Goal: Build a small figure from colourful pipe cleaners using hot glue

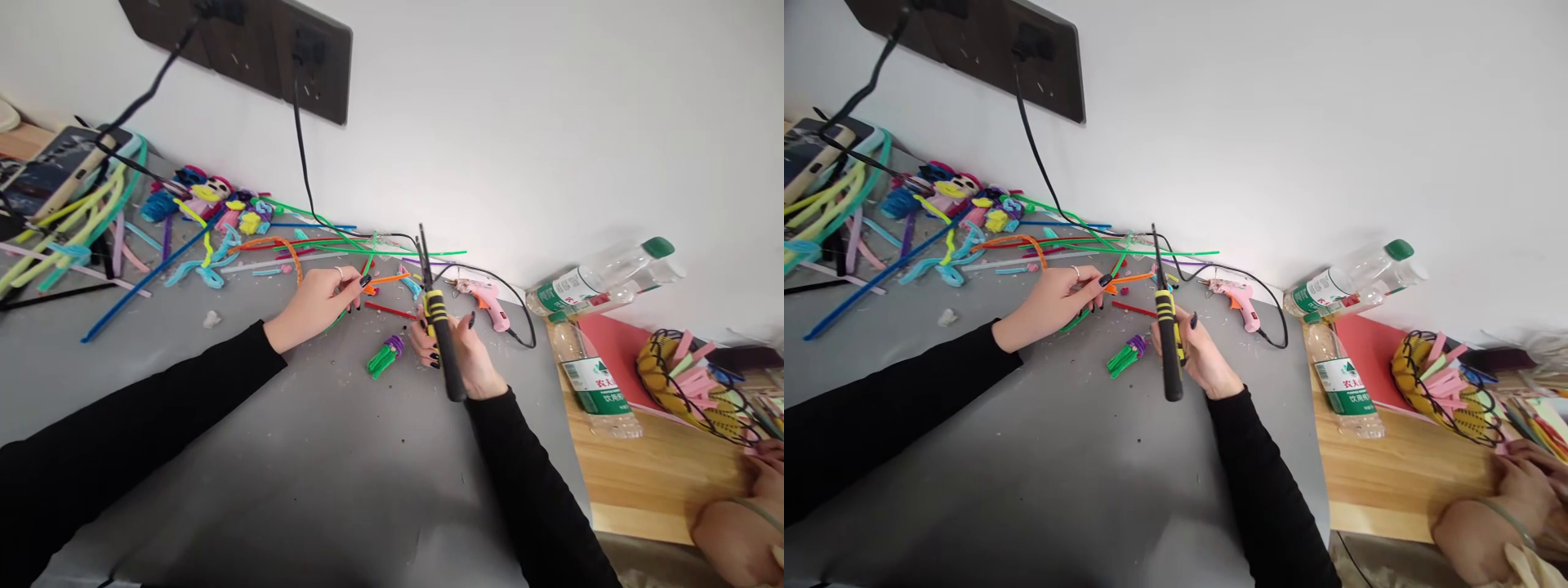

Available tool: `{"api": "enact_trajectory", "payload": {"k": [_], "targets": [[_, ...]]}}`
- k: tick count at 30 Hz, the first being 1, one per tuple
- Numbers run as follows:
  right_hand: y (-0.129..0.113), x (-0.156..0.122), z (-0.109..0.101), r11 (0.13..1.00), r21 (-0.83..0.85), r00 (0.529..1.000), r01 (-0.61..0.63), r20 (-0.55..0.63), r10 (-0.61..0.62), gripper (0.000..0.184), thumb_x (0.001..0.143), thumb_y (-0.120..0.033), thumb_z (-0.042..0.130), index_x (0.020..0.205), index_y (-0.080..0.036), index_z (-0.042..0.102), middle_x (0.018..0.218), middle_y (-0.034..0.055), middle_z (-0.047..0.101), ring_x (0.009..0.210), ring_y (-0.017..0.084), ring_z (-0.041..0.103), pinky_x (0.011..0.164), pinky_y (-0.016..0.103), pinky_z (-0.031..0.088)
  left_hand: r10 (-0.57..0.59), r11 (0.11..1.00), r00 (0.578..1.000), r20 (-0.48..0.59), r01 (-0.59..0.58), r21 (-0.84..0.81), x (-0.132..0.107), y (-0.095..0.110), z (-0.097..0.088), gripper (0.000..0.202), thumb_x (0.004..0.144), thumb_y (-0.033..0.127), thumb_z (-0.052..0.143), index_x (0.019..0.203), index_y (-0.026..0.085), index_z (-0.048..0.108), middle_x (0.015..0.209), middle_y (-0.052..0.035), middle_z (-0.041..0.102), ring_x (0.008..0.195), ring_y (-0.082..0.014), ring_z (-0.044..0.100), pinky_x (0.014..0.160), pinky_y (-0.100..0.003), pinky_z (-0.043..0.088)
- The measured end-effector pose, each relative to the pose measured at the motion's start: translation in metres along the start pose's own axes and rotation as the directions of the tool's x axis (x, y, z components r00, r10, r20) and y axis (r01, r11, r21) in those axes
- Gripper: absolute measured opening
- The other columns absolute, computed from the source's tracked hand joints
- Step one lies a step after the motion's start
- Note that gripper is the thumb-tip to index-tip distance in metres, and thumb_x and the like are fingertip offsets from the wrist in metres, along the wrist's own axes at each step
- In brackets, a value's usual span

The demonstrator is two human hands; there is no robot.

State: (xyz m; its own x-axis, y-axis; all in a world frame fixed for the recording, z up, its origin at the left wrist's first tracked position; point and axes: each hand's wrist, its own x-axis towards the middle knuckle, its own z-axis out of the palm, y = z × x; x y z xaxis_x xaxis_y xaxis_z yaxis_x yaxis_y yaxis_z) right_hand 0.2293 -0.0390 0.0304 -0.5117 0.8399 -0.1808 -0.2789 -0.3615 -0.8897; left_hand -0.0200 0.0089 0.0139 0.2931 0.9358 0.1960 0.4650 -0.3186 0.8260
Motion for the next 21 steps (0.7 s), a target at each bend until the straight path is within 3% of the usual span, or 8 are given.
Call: {"api": "enact_trajectory", "payload": {"k": [3, 7, 17, 21], "targets": [[0.0, 0.001, 0.002, 0.996, 0.076, 0.994, 0.039, 0.098, -0.046, 0.069, 0.067, -0.091, 0.066, 0.084, -0.025, 0.053, 0.069, -0.004, 0.036, 0.058, 0.013, 0.031, 0.05, 0.026, 0.034, -0.013, 1.0, 1.0, -0.004, 0.013, -0.009, 0.0, 0.001, 0.0, 0.036, 0.097, 0.04, 0.047, 0.069, 0.022, 0.058, 0.063, -0.0005, 0.068, 0.055, -0.0144, 0.059, 0.055, -0.026, 0.044], [-0.002, 0.002, 0.004, 0.994, 0.095, 0.991, 0.046, 0.123, -0.058, 0.068, 0.067, -0.09, 0.068, 0.085, -0.025, 0.053, 0.074, -0.0013, 0.041, 0.065, 0.017, 0.039, 0.056, 0.031, 0.042, -0.041, 0.999, 0.999, 0.002, 0.041, -0.023, -0.001, 0.004, -0.001, 0.033, 0.096, 0.039, 0.048, 0.07, 0.021, 0.059, 0.063, 0.0001, 0.068, 0.052, -0.0135, 0.057, 0.055, -0.026, 0.043], [-0.005, 0.003, 0.002, 0.98, 0.192, 0.993, 0.059, 0.086, -0.076, 0.067, 0.071, -0.089, 0.063, 0.086, -0.024, 0.054, 0.082, 0.0005, 0.043, 0.067, 0.018, 0.046, 0.061, 0.04, 0.053, -0.045, 0.997, 0.999, -0.017, 0.044, -0.067, 0.0, -0.002, 0.001, 0.036, 0.097, 0.046, 0.05, 0.076, 0.02, 0.064, 0.069, -0.0031, 0.072, 0.058, -0.0149, 0.064, 0.056, -0.026, 0.049], [-0.01, 0.0, 0.001, 0.989, 0.136, 0.998, 0.056, 0.016, -0.059, 0.056, 0.073, -0.076, 0.071, 0.089, -0.024, 0.055, 0.084, 0.0011, 0.043, 0.071, 0.019, 0.047, 0.064, 0.041, 0.054, -0.084, 0.985, 0.996, -0.039, 0.077, -0.156, 0.0, -0.005, 0.004, 0.035, 0.094, 0.052, 0.058, 0.093, 0.019, 0.07, 0.074, -0.0058, 0.076, 0.065, -0.0182, 0.07, 0.06, -0.028, 0.055]]}}
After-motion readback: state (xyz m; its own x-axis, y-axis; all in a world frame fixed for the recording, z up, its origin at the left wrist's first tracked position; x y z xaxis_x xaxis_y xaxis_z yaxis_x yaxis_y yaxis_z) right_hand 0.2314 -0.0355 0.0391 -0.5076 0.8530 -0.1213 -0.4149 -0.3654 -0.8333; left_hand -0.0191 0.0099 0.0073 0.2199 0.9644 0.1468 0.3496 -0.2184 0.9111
